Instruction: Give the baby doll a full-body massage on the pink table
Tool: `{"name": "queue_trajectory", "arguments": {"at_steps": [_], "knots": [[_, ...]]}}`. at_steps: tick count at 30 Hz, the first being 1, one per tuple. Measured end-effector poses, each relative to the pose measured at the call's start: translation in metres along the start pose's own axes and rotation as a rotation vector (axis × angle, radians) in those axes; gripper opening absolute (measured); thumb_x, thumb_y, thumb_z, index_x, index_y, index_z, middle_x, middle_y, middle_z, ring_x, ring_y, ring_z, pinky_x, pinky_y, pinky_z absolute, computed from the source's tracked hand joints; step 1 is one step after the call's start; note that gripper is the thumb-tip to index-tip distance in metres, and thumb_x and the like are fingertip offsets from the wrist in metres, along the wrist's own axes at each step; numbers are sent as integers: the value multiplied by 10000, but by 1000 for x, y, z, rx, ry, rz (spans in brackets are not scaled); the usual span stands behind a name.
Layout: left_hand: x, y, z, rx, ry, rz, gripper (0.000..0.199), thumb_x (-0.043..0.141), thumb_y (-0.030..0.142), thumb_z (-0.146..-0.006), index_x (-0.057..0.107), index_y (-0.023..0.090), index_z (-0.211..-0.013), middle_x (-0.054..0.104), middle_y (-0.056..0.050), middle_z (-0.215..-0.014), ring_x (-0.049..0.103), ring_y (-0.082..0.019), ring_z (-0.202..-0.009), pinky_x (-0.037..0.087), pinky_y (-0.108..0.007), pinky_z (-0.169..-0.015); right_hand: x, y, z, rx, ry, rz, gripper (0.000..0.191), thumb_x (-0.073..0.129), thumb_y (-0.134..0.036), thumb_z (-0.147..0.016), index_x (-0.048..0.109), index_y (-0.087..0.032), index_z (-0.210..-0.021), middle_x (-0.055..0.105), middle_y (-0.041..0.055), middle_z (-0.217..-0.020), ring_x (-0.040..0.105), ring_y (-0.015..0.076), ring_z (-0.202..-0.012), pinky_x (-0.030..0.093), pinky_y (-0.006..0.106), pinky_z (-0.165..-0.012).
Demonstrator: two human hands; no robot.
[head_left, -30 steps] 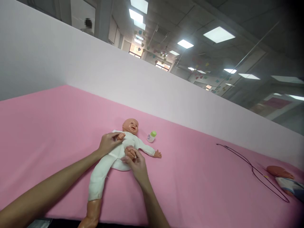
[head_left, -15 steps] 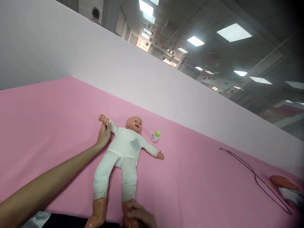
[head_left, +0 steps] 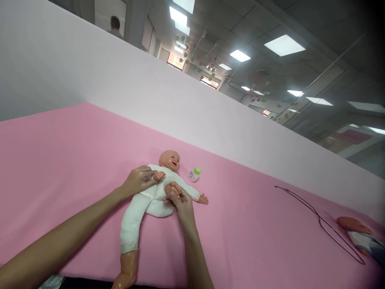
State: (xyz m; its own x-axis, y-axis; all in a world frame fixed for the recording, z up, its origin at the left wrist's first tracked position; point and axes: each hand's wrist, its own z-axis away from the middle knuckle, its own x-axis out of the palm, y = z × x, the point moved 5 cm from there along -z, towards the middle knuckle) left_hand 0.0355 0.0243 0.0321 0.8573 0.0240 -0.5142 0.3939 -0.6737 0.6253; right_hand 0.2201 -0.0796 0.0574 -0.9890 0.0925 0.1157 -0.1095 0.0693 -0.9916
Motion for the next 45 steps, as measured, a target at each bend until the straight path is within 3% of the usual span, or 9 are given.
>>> {"name": "queue_trajectory", "arguments": {"at_steps": [4, 11, 14, 18, 23, 27, 30, 37, 45], "knots": [[-6, -18, -1, -223, 197, 233, 313, 731, 481, -888, 790, 210, -1034, 748, -61, -914, 632, -202, -807, 468, -294, -701, -9, 1, 54, -27, -109, -28, 420, 933, -405, -755, 813, -258, -1129, 663, 92, -1339, 754, 204, -795, 630, 378, -810], [-18, -50, 8, -618, 579, 506, 393, 677, 530, -899, 621, 183, -723, 630, -4, -686, 554, -160, -640, 421, -278, -598, -9, 40, 150, 121, -597, 8, 297, 910, -421, -800, 859, -297, -1065, 731, 71, -1080, 739, 221, -924, 605, 324, -859], [-19, -39, 5, -504, 574, 437, 318, 698, 484, -892, 695, 171, -832, 710, -35, -821, 631, -188, -758, 474, -285, -673, -7, 15, 142, 23, -545, -26, 392, 937, -418, -768, 833, -332, -1136, 719, 63, -1161, 734, 208, -870, 618, 321, -813], [-9, -10, 2, -189, 338, 250, 206, 750, 385, -867, 773, 204, -962, 760, -43, -928, 659, -189, -819, 485, -272, -676, -4, -27, 91, -125, -261, 10, 374, 824, -460, -895, 780, -298, -1230, 734, 62, -1012, 709, 193, -767, 621, 346, -788], [5, 7, 9, 18, 83, 73, 187, 739, 395, -917, 815, 254, -1014, 788, -18, -886, 658, -160, -747, 459, -269, -684, 15, -10, 25, -156, -94, 50, 378, 831, -490, -862, 797, -199, -1100, 698, 74, -1029, 659, 169, -760, 611, 308, -767], [2, -2, 8, -143, 141, 130, 206, 746, 419, -891, 821, 249, -981, 798, -15, -908, 665, -168, -755, 459, -272, -678, 21, 3, 35, -168, -92, 55, 321, 834, -432, -868, 805, -206, -1093, 688, 103, -1180, 660, 190, -898, 599, 283, -792], [-9, -22, 5, -345, 352, 339, 260, 789, 450, -827, 790, 197, -886, 773, -35, -872, 654, -186, -760, 467, -280, -671, 5, -1, 73, -171, -151, -28, 290, 851, -387, -863, 815, -253, -1118, 695, 98, -1216, 688, 184, -831, 603, 305, -764], [-26, -66, 16, -798, 715, 616, 385, 786, 530, -785, 649, 181, -696, 555, 22, -617, 505, -150, -587, 410, -279, -553, -17, 19, 144, 20, -643, 77, 326, 842, -533, -851, 860, -316, -1094, 759, 96, -1055, 719, 263, -983, 564, 403, -949], [-10, 3, 7, -47, 307, 109, 212, 701, 381, -920, 702, 194, -821, 673, -1, -717, 540, -139, -594, 403, -275, -596, -15, -22, 85, -121, -145, 43, 383, 745, -508, -949, 772, -248, -1229, 744, 89, -947, 721, 228, -794, 618, 385, -816]]}}
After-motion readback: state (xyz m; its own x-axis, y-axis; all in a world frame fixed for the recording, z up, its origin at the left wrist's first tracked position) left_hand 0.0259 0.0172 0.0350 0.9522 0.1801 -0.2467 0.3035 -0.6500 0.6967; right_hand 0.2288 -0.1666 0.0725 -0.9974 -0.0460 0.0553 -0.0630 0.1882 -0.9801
